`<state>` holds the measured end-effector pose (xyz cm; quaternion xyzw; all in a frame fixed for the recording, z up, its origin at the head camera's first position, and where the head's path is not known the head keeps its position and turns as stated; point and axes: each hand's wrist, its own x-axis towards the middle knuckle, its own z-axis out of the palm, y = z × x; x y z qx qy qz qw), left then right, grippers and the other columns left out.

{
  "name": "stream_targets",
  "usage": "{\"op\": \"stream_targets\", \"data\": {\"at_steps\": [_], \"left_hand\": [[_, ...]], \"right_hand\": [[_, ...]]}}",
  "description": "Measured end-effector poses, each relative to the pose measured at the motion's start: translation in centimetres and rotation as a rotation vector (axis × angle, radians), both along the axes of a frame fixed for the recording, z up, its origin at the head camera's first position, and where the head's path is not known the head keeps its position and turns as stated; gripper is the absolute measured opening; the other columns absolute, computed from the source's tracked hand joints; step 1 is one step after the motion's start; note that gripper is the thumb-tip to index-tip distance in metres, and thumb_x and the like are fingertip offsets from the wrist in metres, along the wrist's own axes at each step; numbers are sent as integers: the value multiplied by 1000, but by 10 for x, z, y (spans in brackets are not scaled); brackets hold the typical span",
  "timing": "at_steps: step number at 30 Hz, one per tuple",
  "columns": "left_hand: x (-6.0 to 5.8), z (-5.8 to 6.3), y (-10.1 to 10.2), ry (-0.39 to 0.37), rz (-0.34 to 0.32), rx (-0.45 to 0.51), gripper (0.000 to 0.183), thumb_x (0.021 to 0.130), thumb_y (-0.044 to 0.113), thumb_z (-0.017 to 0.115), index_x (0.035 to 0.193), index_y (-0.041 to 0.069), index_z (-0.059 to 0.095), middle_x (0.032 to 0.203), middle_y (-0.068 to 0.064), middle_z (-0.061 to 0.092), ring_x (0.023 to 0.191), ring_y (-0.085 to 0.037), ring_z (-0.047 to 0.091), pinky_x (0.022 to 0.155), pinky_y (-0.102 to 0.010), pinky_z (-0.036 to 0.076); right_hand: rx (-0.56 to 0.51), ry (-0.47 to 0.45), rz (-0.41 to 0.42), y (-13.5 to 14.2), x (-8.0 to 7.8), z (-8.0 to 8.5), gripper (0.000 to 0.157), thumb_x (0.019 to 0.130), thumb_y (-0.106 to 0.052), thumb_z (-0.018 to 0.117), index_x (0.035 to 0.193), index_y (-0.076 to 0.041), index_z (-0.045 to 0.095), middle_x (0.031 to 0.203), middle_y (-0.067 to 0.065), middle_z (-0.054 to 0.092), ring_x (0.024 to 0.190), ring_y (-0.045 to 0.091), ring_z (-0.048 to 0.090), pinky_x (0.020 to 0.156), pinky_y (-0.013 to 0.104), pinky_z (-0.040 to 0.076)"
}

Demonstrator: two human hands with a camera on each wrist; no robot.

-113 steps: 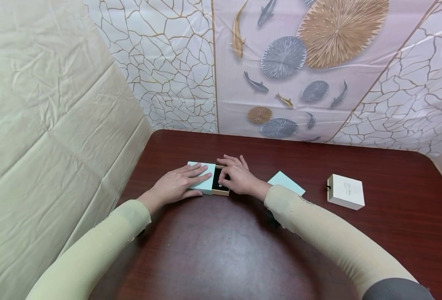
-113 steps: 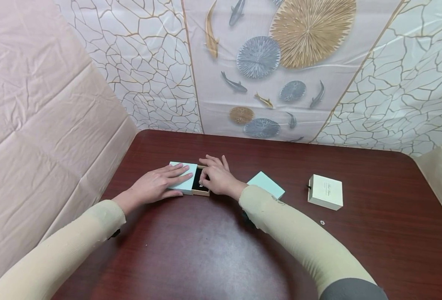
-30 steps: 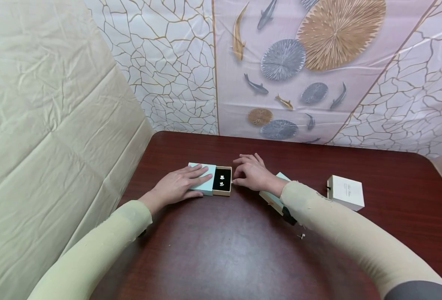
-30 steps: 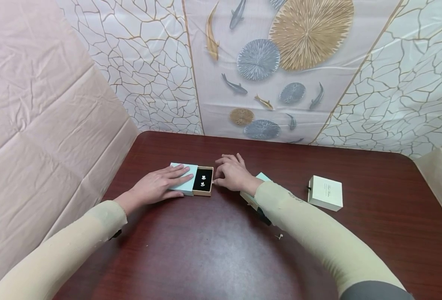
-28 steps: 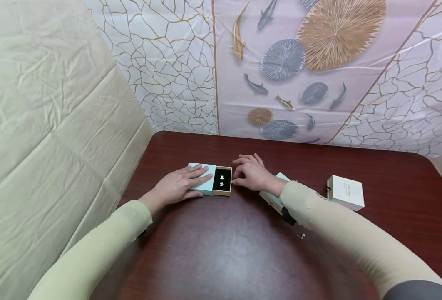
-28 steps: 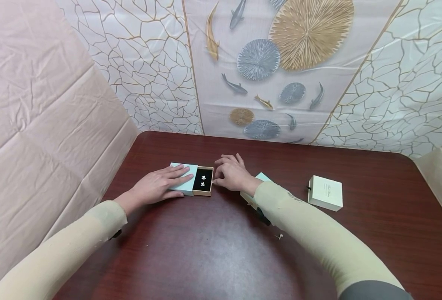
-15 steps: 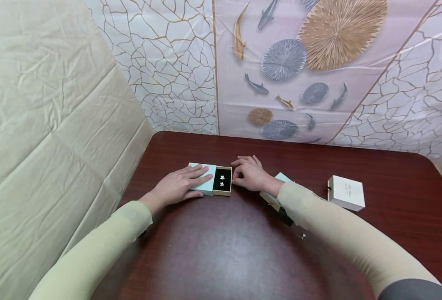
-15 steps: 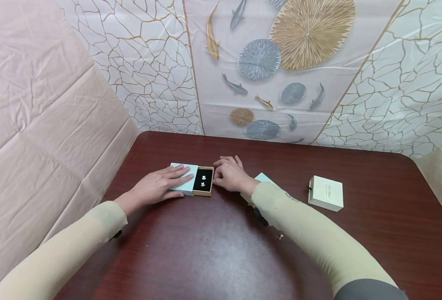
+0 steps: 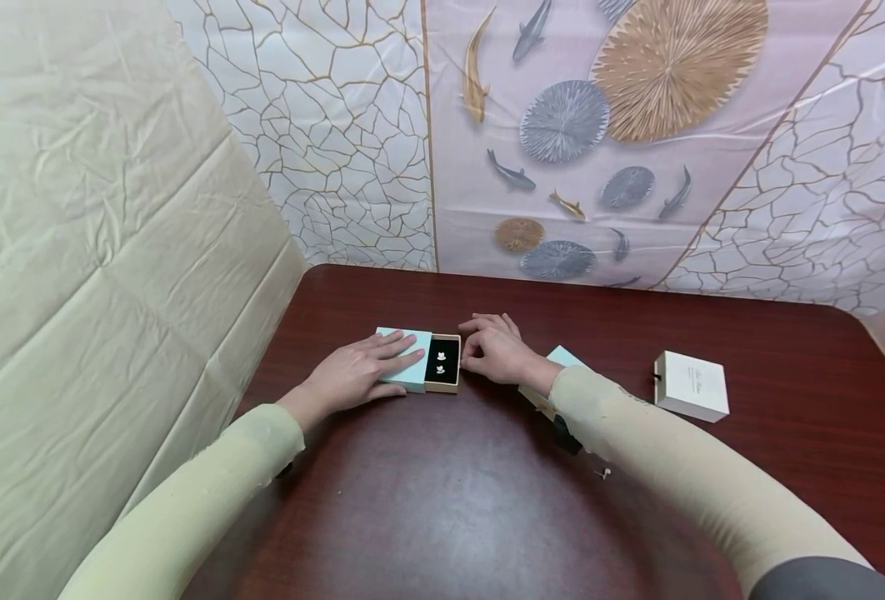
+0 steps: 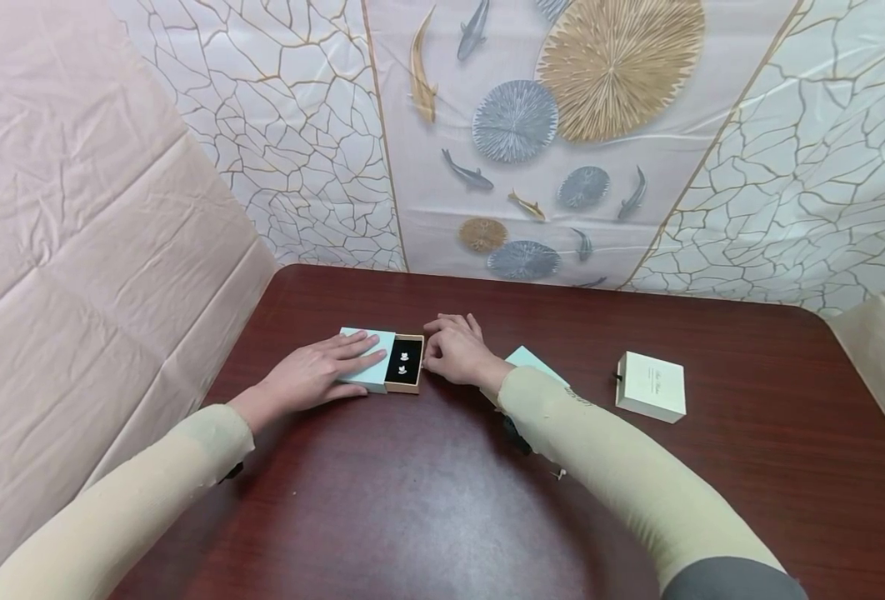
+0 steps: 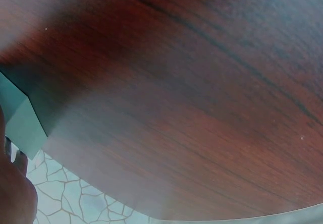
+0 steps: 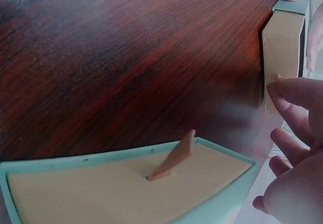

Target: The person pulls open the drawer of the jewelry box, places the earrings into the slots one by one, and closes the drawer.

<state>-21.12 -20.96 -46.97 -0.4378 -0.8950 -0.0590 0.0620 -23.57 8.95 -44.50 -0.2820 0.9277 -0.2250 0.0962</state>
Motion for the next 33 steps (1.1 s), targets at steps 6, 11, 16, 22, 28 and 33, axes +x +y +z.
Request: {"op": "stream_targets", "data": {"at_steps": [6,11,16,22,28,33], "left_hand": [[0,0,0,2,5,-7,65,102,41,74,159,18,54,163,-10,50,152,-29,47,123,-46,40],[0,0,0,1,5,-8,65,102,42,74,159,19,54,163,-10,51,152,-29,47,123,-46,40],[0,1,0,0,2,-6,65,102,42,74,159,19,54,163,-10,51,152,-29,47,123,-47,40],[0,0,0,-2,-6,0,65,102,42,74,159,18,55,163,-10,50,152,-30,47,124,-47,39],[0,-1,-1,1,1,-12,64,102,42,73,159,19,54,164,-9,49,152,-29,46,124,-46,39],[0,-1,-1,-10,12,-21,65,103,43,72,161,20,52,165,-8,48,153,-27,45,125,-45,38]], "right_hand": [[-11,-1,3,-3,0,-2,20,99,-16,73,80,-14,76,157,17,55,158,39,31,127,71,10],[-13,18,3,-6,-2,-5,21,98,-16,73,78,-18,74,157,16,55,157,39,33,127,72,11],[-27,-3,4,-10,-1,-6,21,99,-16,73,78,-18,73,160,17,53,159,39,30,127,72,9],[-33,-17,-2,-15,1,-6,23,101,-18,72,78,-18,73,163,16,49,161,39,25,127,72,5],[-32,-8,-7,-18,2,-7,22,101,-19,73,79,-18,73,163,15,49,162,38,23,128,71,5],[-38,-2,-10,-22,-1,-9,21,100,-19,74,79,-18,75,163,14,50,162,37,24,128,71,6]]}}
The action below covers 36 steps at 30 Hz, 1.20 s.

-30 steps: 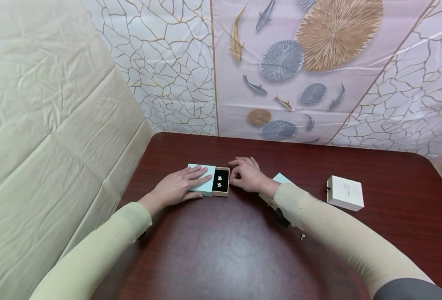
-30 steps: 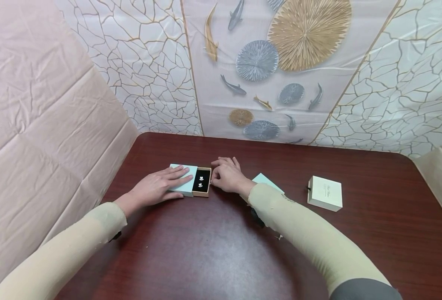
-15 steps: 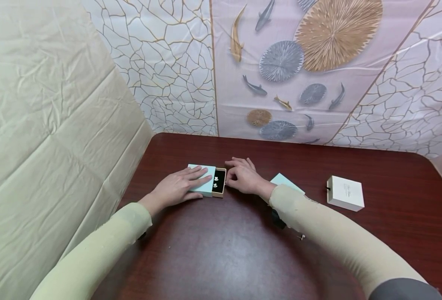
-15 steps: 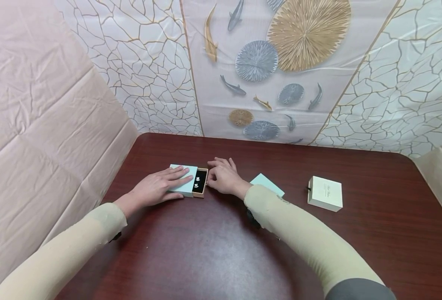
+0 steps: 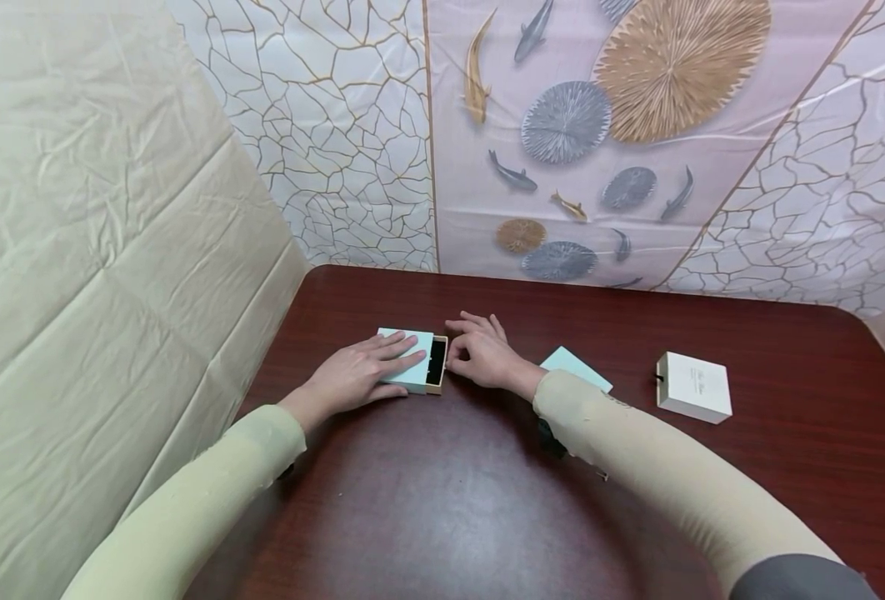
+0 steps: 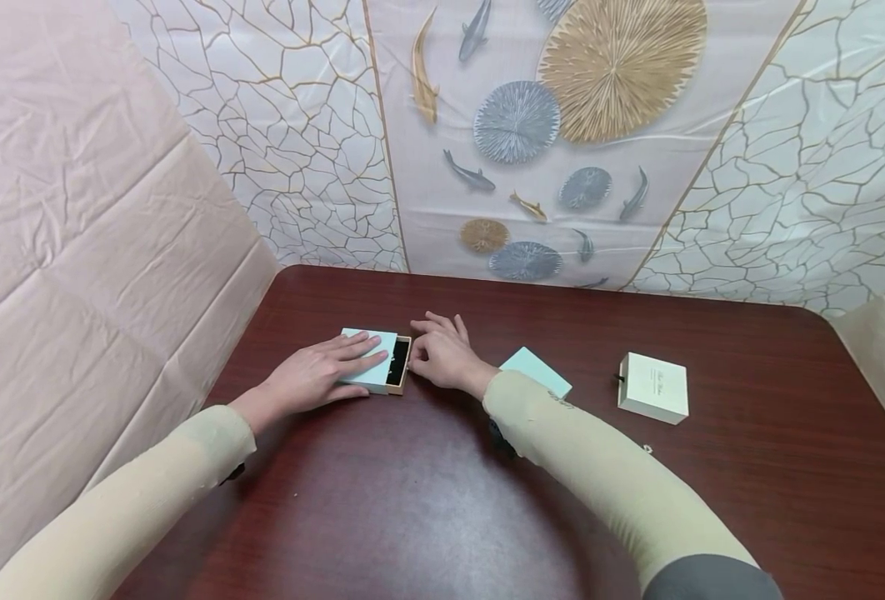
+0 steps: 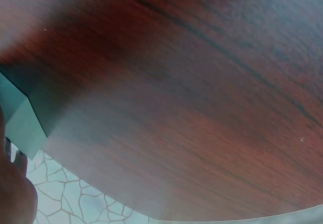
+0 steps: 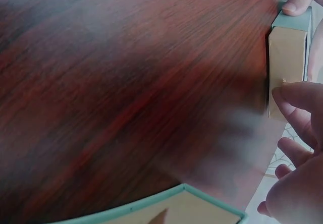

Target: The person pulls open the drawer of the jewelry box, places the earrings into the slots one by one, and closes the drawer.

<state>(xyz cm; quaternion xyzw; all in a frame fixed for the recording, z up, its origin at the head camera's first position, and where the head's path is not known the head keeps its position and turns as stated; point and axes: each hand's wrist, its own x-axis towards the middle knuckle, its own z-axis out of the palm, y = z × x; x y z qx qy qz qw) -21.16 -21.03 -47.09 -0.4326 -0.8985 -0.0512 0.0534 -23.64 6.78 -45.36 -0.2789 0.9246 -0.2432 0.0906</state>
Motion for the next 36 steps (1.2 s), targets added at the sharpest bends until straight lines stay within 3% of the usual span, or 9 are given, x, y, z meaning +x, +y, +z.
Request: {"op": "stream_targets", "data": {"at_steps": [36], "left_hand": [[0,-1,0,11,-4,9,64,102,42,73,159,20,54,164,-9,50,152,-28,47,124,-45,40]], "right_hand": [[-8,-13,4,-21,-2,-1,21,102,-22,73,84,-15,78,165,13,48,163,35,22,129,69,3]]}}
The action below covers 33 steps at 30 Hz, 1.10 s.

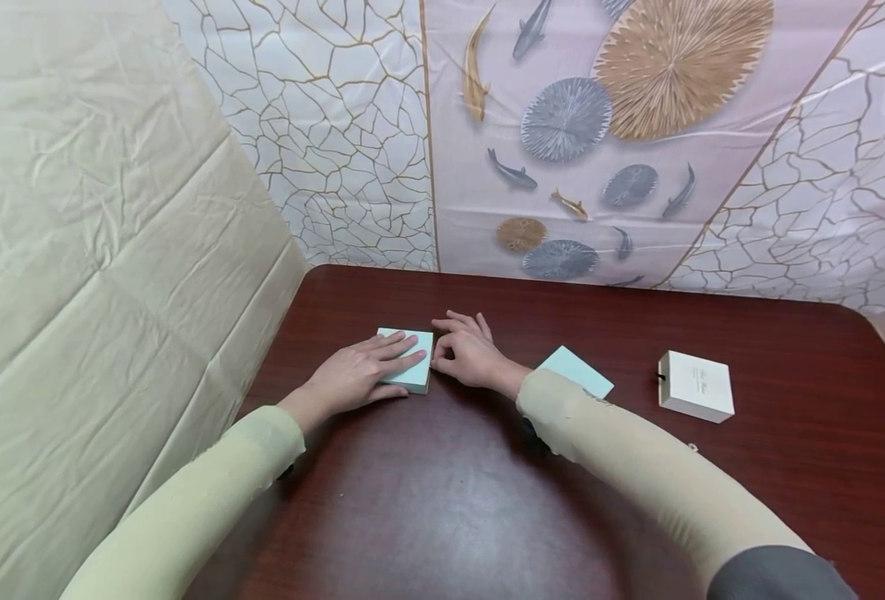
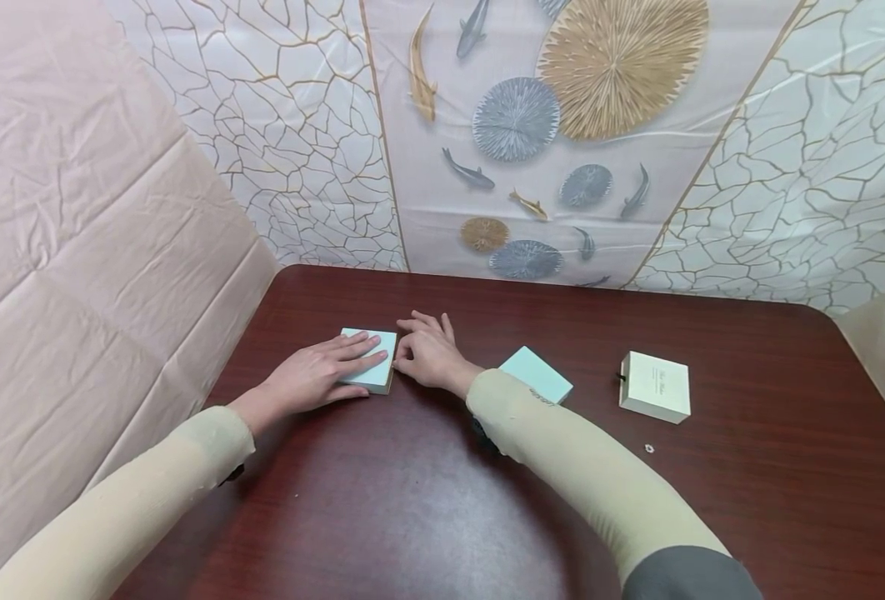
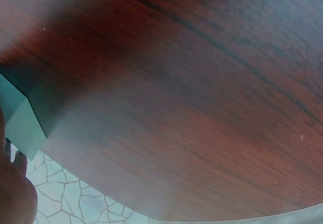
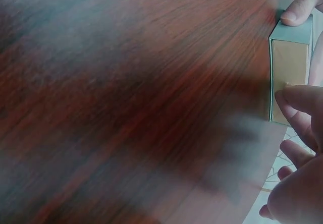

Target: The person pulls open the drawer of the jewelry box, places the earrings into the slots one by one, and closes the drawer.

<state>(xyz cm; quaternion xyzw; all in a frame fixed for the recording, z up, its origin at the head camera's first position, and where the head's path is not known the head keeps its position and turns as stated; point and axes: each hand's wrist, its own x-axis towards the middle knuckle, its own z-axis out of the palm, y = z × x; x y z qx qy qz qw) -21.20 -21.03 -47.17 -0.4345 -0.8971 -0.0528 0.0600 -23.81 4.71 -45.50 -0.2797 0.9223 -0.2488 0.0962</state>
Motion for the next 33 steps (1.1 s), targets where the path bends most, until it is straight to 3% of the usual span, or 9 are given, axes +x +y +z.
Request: {"op": "stream_targets", "data": {"at_steps": [17,23,33], "left_hand": [[0,0,1,1,-7,7,66,101,41,75,159,19,54,163,-9,50,152,-28,48,124,-45,40],[0,3,2,3,-9,-15,69,101,43,75,161,18,52,164,-9,50,152,-27,47,123,-44,41],[-1,7,3,-13,-11,-27,76,100,48,75,163,17,48,165,-9,49,153,-27,46,124,-46,39]], "right_hand": [[21,8,-10,1,1,-2,20,102,-26,74,83,-20,75,165,12,48,163,34,22,129,68,3],[48,28,11,12,5,9,13,100,-31,77,96,-19,77,163,13,50,162,35,24,129,69,5],[58,88,89,47,16,29,21,98,-29,80,110,-12,78,162,17,50,160,38,27,129,68,9]]}}
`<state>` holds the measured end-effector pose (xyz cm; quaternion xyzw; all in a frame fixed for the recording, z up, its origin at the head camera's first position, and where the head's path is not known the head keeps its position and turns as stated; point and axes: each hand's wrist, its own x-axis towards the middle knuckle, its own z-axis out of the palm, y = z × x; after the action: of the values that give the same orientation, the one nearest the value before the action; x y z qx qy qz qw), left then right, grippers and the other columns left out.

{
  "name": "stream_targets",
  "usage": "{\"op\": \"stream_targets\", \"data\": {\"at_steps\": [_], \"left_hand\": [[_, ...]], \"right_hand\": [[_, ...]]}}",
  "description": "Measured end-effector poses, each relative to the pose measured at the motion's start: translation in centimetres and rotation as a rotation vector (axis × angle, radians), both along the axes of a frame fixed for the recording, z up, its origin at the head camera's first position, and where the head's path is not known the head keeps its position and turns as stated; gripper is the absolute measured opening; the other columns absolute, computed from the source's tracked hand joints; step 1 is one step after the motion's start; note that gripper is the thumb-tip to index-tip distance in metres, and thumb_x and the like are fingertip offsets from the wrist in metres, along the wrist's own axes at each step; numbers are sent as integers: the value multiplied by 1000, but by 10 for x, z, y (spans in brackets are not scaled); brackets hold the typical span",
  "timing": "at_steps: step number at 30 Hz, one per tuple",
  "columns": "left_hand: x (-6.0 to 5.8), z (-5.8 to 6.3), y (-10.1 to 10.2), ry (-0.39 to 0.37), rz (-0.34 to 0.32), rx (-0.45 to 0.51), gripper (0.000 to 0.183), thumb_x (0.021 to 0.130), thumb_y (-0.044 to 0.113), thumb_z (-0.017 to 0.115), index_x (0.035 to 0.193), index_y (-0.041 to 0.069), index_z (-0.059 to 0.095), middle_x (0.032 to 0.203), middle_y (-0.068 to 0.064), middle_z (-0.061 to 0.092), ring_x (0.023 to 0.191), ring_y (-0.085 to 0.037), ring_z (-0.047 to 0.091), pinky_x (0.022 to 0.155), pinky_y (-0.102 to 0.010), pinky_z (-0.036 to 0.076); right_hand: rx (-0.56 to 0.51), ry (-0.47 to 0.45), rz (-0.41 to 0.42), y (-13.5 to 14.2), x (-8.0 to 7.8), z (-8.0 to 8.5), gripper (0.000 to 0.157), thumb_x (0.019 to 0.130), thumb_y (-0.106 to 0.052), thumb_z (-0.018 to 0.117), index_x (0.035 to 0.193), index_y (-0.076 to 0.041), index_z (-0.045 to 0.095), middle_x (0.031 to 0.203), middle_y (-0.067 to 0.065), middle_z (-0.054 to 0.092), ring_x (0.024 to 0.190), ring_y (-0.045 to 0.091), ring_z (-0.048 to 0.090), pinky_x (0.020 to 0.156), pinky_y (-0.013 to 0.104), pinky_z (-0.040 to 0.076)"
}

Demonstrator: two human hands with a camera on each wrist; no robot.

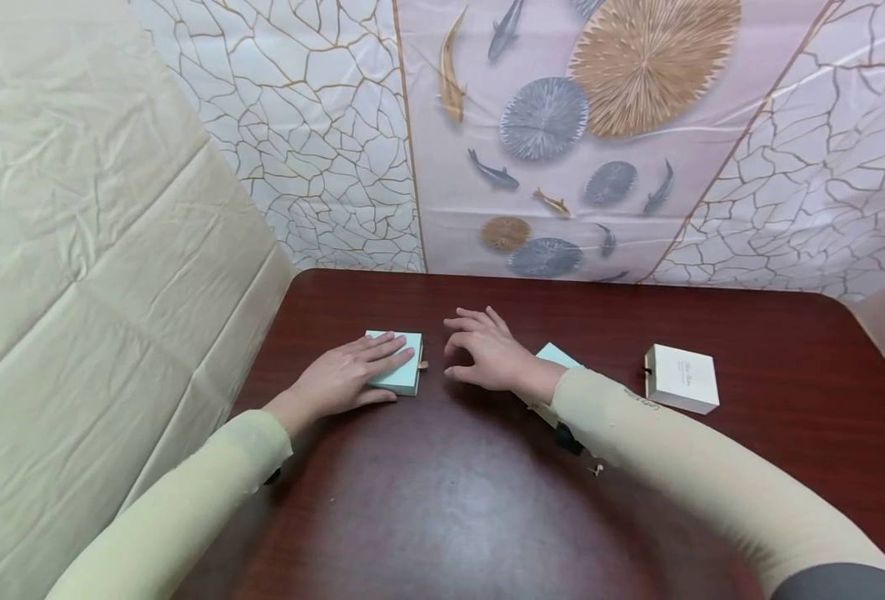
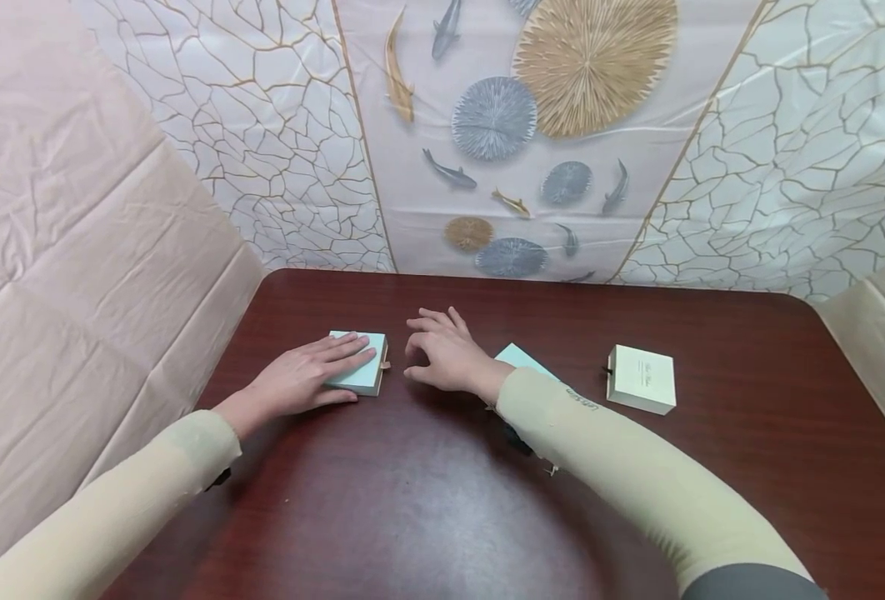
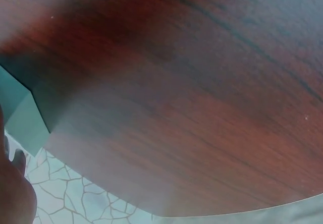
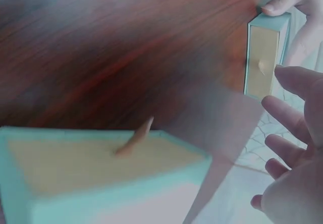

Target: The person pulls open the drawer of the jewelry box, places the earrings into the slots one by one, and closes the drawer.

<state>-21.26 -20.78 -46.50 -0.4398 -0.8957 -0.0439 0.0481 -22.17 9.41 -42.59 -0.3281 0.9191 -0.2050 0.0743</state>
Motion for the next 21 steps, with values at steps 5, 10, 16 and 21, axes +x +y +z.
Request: {"op": "stream_targets", "data": {"at_steps": [5,10,16,21], "left_hand": [[0,3,1,10,-18,20,77,99,48,76,163,15,49,165,-9,49,153,-29,46,124,-46,39],[1,9,6,43,-59,51,77,97,49,78,161,14,51,163,-11,52,151,-30,48,123,-46,40],[6,18,15,65,-87,70,75,95,47,80,157,13,56,160,-12,54,149,-30,51,122,-47,41],[11,24,22,74,-99,47,75,96,47,80,158,14,55,160,-12,54,149,-29,51,123,-47,41]], "right_hand": [[4,57,22,18,8,11,27,95,-27,82,113,-8,78,159,20,52,158,41,32,128,69,13],[30,110,24,38,17,20,31,95,-27,82,117,-6,77,157,21,54,156,42,35,127,70,16],[59,158,12,60,29,24,37,96,-28,81,123,-4,76,157,21,55,154,44,38,127,69,19],[79,201,-10,77,39,23,43,96,-30,80,128,-3,74,157,21,55,153,44,40,126,69,20]]}}
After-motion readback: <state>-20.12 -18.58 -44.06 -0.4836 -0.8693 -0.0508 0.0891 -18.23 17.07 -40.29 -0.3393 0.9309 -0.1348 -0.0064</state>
